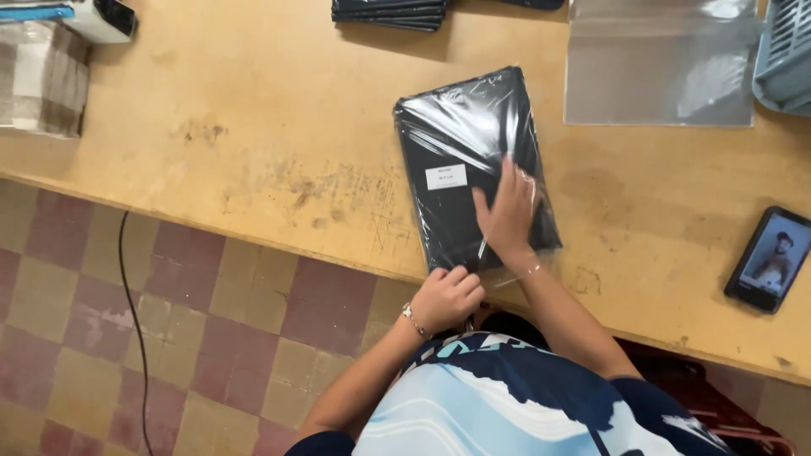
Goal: Insert stacks of black plastic bags into clear plastic packaging sleeves and stack them.
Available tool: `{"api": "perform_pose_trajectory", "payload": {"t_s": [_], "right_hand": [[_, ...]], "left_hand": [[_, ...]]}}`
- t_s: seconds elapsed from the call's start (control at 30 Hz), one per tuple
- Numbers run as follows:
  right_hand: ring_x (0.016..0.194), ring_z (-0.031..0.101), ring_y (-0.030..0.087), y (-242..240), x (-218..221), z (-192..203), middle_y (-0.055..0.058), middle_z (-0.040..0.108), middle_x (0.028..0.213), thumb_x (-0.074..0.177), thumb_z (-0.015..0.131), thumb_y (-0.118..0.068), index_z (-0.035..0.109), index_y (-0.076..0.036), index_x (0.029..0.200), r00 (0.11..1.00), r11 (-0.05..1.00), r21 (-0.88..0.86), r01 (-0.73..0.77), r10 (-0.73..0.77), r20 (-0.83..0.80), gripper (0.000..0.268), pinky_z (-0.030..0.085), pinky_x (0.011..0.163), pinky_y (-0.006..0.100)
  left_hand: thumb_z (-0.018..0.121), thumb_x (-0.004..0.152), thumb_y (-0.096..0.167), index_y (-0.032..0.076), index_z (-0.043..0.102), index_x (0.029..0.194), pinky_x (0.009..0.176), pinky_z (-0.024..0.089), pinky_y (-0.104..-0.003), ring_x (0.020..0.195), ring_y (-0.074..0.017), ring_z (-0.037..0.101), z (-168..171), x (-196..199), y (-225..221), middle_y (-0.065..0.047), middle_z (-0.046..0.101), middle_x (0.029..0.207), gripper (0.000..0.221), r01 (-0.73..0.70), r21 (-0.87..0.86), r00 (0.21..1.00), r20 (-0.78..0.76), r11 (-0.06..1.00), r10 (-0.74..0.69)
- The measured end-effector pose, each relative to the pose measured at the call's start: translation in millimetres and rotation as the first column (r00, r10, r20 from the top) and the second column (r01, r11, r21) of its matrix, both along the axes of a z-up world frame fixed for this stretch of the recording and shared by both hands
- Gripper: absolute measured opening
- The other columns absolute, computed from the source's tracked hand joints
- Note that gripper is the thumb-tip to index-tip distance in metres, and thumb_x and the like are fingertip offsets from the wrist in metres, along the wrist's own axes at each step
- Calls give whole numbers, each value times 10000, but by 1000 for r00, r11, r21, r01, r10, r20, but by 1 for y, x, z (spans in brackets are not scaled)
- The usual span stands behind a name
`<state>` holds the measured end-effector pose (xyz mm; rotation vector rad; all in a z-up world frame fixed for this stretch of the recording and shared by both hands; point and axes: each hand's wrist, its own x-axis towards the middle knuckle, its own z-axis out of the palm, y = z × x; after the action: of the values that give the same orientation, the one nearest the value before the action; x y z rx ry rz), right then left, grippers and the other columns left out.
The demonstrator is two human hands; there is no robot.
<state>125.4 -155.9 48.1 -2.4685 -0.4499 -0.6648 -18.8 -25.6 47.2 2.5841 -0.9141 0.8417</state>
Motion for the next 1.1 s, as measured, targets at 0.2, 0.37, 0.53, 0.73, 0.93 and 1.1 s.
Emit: {"api": "perform_pose_trajectory", "payload": {"t_s": [0.2, 0.37, 0.53, 0.73, 0.93, 1.1], "right_hand": [[1317, 571, 332, -134, -109, -26, 147, 581, 1466, 820, 688, -170, 618, -70, 1433, 978, 966, -158, -206, 196, -75, 625, 422, 1131, 421], [992, 679, 202, -211, -71, -79, 95, 720, 999, 1040, 577, -135, 701, -65, 1010, 739, 754, 502, 425, 32, -673, 146, 553, 865, 343], [1267, 509, 460, -151, 28, -56, 319, 385, 1553, 1026, 473, -530, 210, -90, 1634, 375, 689, 628, 361, 510, -774, 795, 437, 985, 575], [1179, 618, 387, -70, 36, -33, 235, 632, 1321, 831, 866, -303, 576, -113, 1433, 344, 856, 435, 280, 333, -878, 695, 508, 953, 562], [1124, 624, 383, 90, 43, -34, 293, 619, 1323, 865, 802, -144, 475, -74, 1477, 241, 732, 576, 364, 523, -817, 697, 540, 906, 567], [1385, 459, 392, 284, 112, -19, 269, 375, 1570, 827, 811, -114, 160, -94, 1646, 317, 634, 706, 316, 631, -708, 1046, 416, 1136, 522]], "left_hand": [[700, 874, 378, 142, 547, 713, 579, 472, -397, 699, -279, 611, -1, 14, 37, -50, 536, 688, 324, -67, -373, 898, -428, 925, -107], [712, 872, 554, 24, 499, 1266, 994, 438, -470, 1152, -372, 551, 4, 54, 51, -208, 573, 1225, 695, -816, -209, 360, -913, 539, 191], [781, 776, 648, 8, 421, 1491, 1175, 409, -514, 1384, -437, 506, 14, 50, 37, -287, 531, 1465, 1024, -911, -14, 35, -998, 411, 45], [688, 803, 748, 3, 603, 1297, 1083, 477, -542, 1275, -422, 602, 15, 32, 71, -266, 657, 1288, 898, -837, -19, -25, -997, 547, -73], [903, 750, 427, 85, 632, 1365, 1058, 525, -451, 1276, -305, 629, -3, 25, 225, -173, 693, 1321, 753, -872, -214, 93, -955, 440, -281], [969, 686, 181, 18, 650, 1309, 1039, 540, -464, 1225, -334, 655, -21, 119, 412, -211, 708, 1270, 719, -872, -308, 223, -942, 380, -250]]}}
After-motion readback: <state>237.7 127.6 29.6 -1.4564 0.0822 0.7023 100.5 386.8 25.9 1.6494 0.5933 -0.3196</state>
